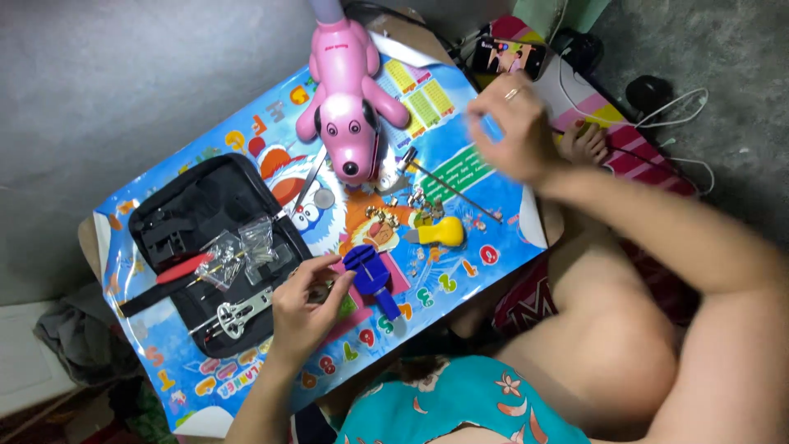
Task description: Repairing a watch by using specialized tools to manipulate internal components on a low table.
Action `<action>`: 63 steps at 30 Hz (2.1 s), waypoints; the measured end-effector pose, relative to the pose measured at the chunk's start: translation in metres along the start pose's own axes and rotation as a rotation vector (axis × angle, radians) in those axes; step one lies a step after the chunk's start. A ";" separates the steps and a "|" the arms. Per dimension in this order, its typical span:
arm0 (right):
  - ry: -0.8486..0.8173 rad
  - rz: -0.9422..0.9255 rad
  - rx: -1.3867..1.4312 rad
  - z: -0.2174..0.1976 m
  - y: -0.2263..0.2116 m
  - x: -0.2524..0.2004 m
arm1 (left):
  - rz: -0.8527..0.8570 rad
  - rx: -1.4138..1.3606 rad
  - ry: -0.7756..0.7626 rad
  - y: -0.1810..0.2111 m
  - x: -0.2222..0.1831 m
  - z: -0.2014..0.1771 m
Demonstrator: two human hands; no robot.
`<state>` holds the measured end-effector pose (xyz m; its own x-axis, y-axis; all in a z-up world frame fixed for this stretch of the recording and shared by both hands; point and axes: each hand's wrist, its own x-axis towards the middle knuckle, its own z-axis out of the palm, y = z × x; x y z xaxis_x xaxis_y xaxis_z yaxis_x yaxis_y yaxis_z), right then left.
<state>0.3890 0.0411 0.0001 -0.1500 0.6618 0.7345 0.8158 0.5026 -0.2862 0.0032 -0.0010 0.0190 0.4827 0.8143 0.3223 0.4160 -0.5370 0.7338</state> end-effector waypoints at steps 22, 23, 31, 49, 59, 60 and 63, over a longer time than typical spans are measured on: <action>-0.525 0.367 -0.612 0.129 0.325 -0.154 | 0.107 0.142 0.349 -0.024 0.012 -0.004; -0.506 0.352 -0.612 0.129 0.325 -0.152 | 0.105 0.174 0.364 -0.026 0.011 -0.005; -0.538 0.363 -0.607 0.125 0.316 -0.137 | 0.056 0.199 0.370 -0.029 0.009 -0.007; -0.106 0.703 -0.720 0.119 0.286 -0.135 | 0.041 0.118 0.451 -0.018 0.004 -0.014; 0.511 0.593 -0.337 0.014 0.140 -0.054 | 0.100 -0.043 0.438 -0.002 -0.011 -0.018; 0.528 0.579 -0.298 0.009 0.118 -0.045 | 0.101 -0.066 0.416 0.001 -0.012 -0.020; 0.560 0.529 -0.176 -0.001 0.042 -0.008 | 0.084 -0.146 0.367 0.027 -0.006 -0.029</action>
<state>0.4255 0.0563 -0.0174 0.5476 0.3863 0.7422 0.7840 0.0731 -0.6165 -0.0108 -0.0143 0.0546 0.1917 0.8077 0.5575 0.2606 -0.5895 0.7645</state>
